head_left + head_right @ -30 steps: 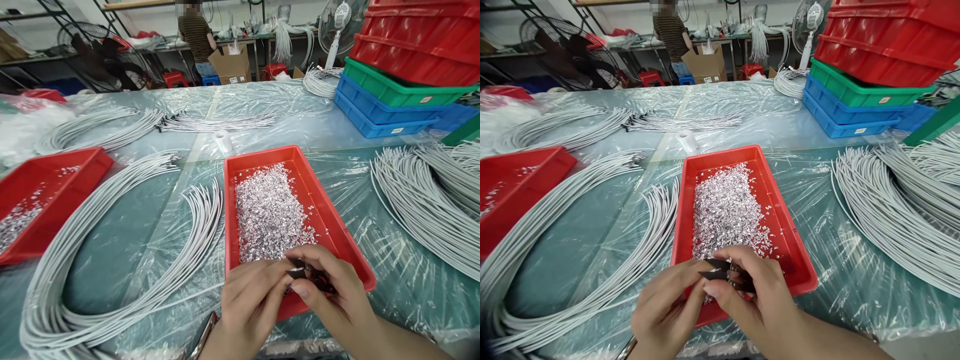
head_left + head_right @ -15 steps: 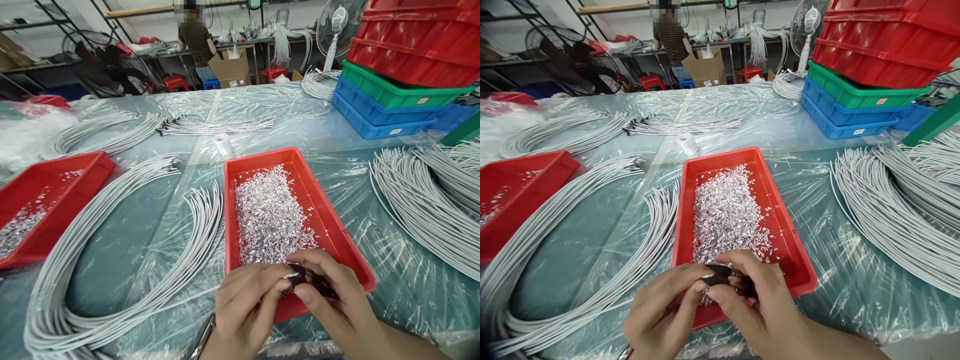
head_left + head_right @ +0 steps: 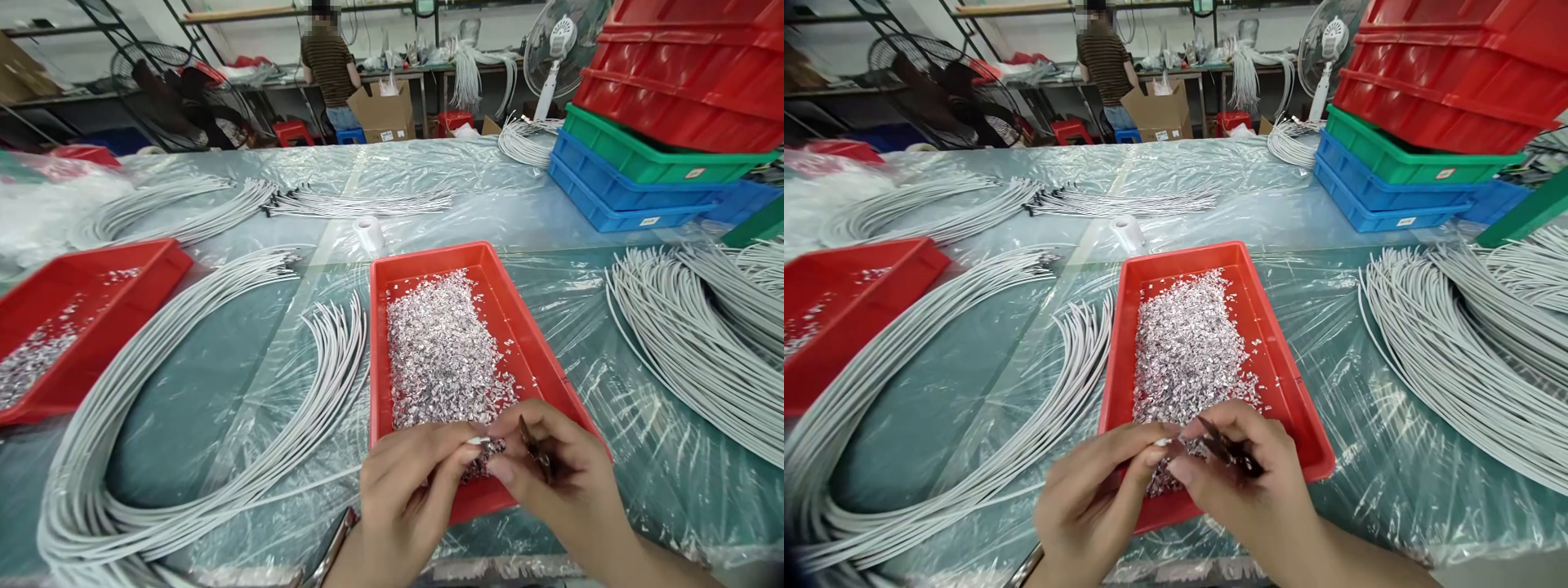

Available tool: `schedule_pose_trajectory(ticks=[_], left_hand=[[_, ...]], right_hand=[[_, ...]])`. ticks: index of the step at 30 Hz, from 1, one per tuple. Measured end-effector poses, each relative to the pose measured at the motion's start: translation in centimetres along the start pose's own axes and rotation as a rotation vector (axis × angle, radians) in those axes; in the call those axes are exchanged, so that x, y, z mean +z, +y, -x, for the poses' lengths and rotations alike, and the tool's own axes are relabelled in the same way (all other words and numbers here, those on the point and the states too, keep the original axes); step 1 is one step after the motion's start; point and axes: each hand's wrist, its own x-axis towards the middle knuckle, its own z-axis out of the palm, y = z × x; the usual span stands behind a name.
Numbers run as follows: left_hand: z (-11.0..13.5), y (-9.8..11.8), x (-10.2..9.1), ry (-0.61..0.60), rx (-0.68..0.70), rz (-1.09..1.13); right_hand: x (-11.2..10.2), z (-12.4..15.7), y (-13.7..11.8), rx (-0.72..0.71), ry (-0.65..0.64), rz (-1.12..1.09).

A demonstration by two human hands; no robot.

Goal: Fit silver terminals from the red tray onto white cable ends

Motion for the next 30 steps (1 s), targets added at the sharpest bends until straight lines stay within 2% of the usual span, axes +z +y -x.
schedule_pose_trajectory(ticks=[2, 7, 13, 23, 30], left_hand=[[0.1, -0.1, 0.0, -0.003, 0.035, -0.018], [0.2, -0.2, 0.0, -0.036, 0.076, -0.029], [0.0, -0.1, 0.0, -0.053, 0.069, -0.035], [0.8, -0.5, -0.2, -0.162, 0.057, -0.077], [1.0, -0.7, -0.1, -0.184, 0.031, -0.060]], right_hand=[[0.1, -0.1, -0.1, 0.090, 0.006, -0.067], [-0.5, -0.2, -0.3, 0.254, -0.132, -0.191], [-1.2, -0.6, -0.4, 0.318, -0.175, -0.218], [-1.6, -1.0, -0.3, 0.383, -0.234, -0.366], [-1.5, -0.9, -0.4, 0.350, -0.157, -0.232]])
